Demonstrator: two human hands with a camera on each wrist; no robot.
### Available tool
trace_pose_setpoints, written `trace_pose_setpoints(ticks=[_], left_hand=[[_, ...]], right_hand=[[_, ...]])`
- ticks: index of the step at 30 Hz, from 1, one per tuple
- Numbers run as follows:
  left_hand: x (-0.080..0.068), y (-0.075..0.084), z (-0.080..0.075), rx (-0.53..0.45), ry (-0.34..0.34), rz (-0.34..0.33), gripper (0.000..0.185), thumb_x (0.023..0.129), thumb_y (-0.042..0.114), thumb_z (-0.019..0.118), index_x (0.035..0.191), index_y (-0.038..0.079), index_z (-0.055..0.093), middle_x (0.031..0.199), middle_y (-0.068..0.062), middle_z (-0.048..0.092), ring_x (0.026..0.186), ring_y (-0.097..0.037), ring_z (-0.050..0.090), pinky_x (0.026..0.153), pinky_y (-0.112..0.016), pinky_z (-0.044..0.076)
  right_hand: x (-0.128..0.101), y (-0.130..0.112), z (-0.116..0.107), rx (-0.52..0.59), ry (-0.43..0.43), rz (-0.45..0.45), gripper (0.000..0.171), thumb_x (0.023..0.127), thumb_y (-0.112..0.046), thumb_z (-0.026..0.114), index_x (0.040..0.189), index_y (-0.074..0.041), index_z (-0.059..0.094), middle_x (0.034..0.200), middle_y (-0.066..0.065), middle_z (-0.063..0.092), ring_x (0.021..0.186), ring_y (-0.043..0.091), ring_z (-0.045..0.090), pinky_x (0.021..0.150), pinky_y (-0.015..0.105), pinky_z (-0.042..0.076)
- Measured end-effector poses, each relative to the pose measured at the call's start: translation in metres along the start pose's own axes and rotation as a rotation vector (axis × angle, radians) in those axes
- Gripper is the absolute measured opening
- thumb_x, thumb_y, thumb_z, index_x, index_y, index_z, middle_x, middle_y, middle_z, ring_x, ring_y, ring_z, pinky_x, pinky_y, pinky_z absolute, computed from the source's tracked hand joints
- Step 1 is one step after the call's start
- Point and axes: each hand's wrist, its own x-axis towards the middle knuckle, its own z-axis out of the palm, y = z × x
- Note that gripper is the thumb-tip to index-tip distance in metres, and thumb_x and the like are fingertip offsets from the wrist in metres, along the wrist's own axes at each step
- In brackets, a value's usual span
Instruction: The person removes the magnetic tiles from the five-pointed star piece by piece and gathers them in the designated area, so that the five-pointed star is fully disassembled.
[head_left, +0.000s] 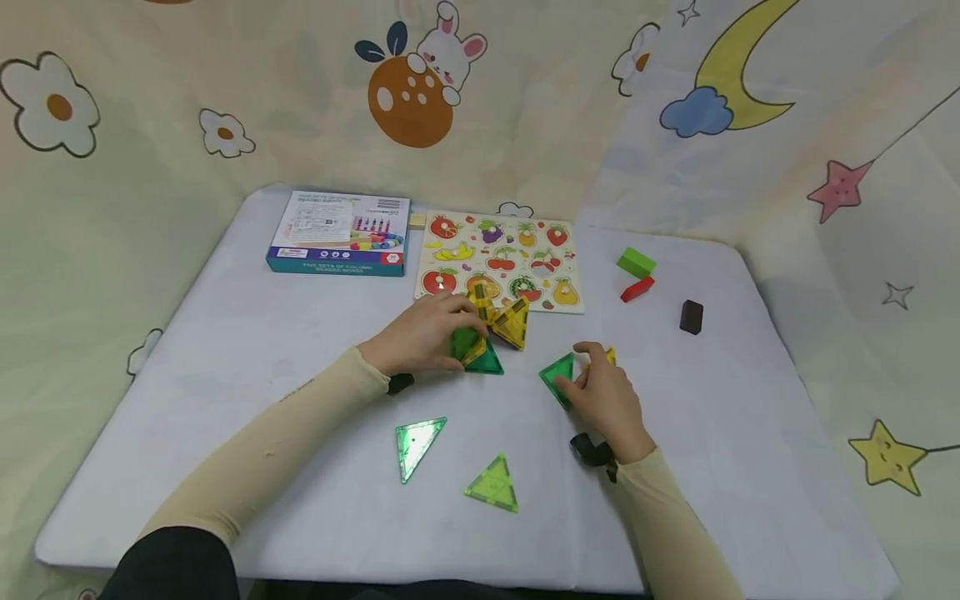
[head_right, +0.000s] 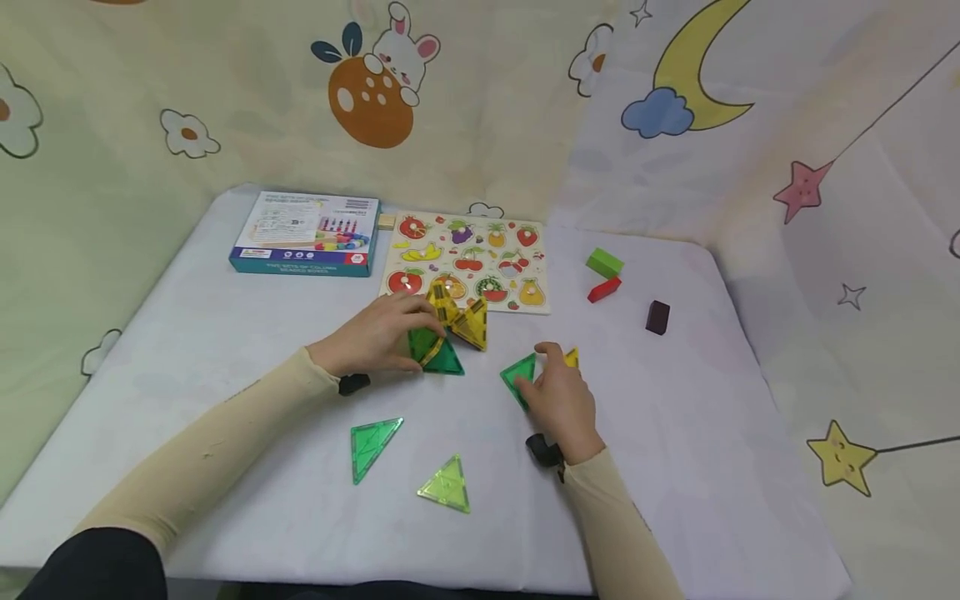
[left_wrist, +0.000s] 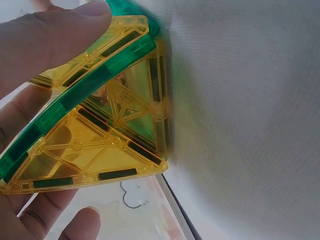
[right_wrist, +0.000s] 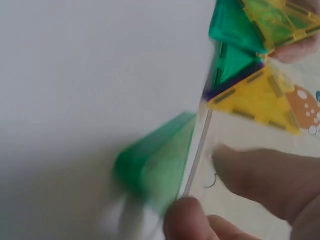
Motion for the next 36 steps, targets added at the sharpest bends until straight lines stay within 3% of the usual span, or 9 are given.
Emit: trace_pose_setpoints(ticks=[3,6,9,11,15,21,28,36], left_hand=[[0.001,0.001,0.001,0.006,-0.001,0.002,0.056,0.074,0.033,0.096,0.124,0.027,0.072,0.133,0.000,0.062,0.129,-0.024,0.052,0.115,-0.049,0.045],[0.002,0.002,0.001,0.011,0.001,-0.003,0.056,0.074,0.033,0.096,0.124,0.027,0.072,0.132,0.000,0.062,0.128,-0.024,0.052,0.114,-0.050,0.045],[0.002,0.002,0.001,0.016,0.005,-0.005,0.057,0.073,0.033,0.096,0.124,0.027,0.072,0.131,0.000,0.062,0.127,-0.024,0.053,0.114,-0.050,0.045],[0.002,0.003,0.001,0.017,0.007,-0.002,0.057,0.073,0.033,0.097,0.124,0.025,0.072,0.131,-0.001,0.063,0.126,-0.024,0.054,0.114,-0.049,0.046],[0.002,0.003,0.000,0.018,0.014,0.014,0.057,0.072,0.032,0.097,0.123,0.024,0.073,0.130,-0.002,0.064,0.125,-0.025,0.054,0.112,-0.050,0.047],[0.001,0.004,0.001,0.040,0.030,0.037,0.054,0.073,0.028,0.097,0.122,0.024,0.074,0.129,-0.002,0.065,0.124,-0.025,0.055,0.112,-0.049,0.047],[0.001,0.006,0.000,0.094,0.005,0.026,0.052,0.078,0.026,0.093,0.126,0.025,0.072,0.132,-0.002,0.065,0.126,-0.026,0.055,0.114,-0.051,0.045],[0.000,0.004,-0.004,0.134,0.004,0.019,0.054,0.079,0.029,0.092,0.128,0.025,0.070,0.132,-0.003,0.066,0.126,-0.027,0.056,0.112,-0.049,0.047]], right_hand=[[0.000,-0.007,0.003,0.067,0.044,-0.046,0.041,0.098,-0.029,0.069,0.131,-0.007,0.057,0.070,0.005,0.059,0.056,0.018,0.049,0.049,0.027,0.037],[0.002,-0.022,0.004,0.219,-0.027,-0.085,0.030,0.103,-0.034,0.064,0.119,-0.009,0.064,0.070,0.008,0.062,0.054,0.018,0.049,0.048,0.027,0.038],[0.003,-0.042,0.006,0.360,-0.137,-0.102,0.035,0.106,-0.040,0.059,0.110,-0.007,0.067,0.073,0.012,0.068,0.054,0.021,0.054,0.047,0.029,0.042],[0.002,-0.056,0.009,0.388,-0.169,-0.131,0.041,0.107,-0.044,0.056,0.107,-0.005,0.069,0.076,0.012,0.070,0.055,0.023,0.057,0.049,0.030,0.044],[-0.001,-0.081,0.020,0.313,-0.121,-0.200,0.047,0.104,-0.050,0.057,0.100,-0.006,0.073,0.073,0.007,0.073,0.054,0.021,0.059,0.049,0.029,0.043],[0.000,-0.097,0.035,0.138,-0.001,-0.211,0.046,0.096,-0.056,0.068,0.086,-0.011,0.070,0.061,0.000,0.061,0.052,0.014,0.054,0.046,0.025,0.035],[0.002,-0.094,0.043,0.115,0.047,-0.209,0.029,0.095,-0.037,0.070,0.085,-0.009,0.068,0.055,-0.002,0.053,0.047,0.013,0.048,0.044,0.023,0.031],[0.002,-0.097,0.046,0.111,0.077,-0.179,0.025,0.092,-0.033,0.066,0.081,-0.011,0.066,0.052,-0.005,0.044,0.045,0.012,0.043,0.043,0.023,0.024]])
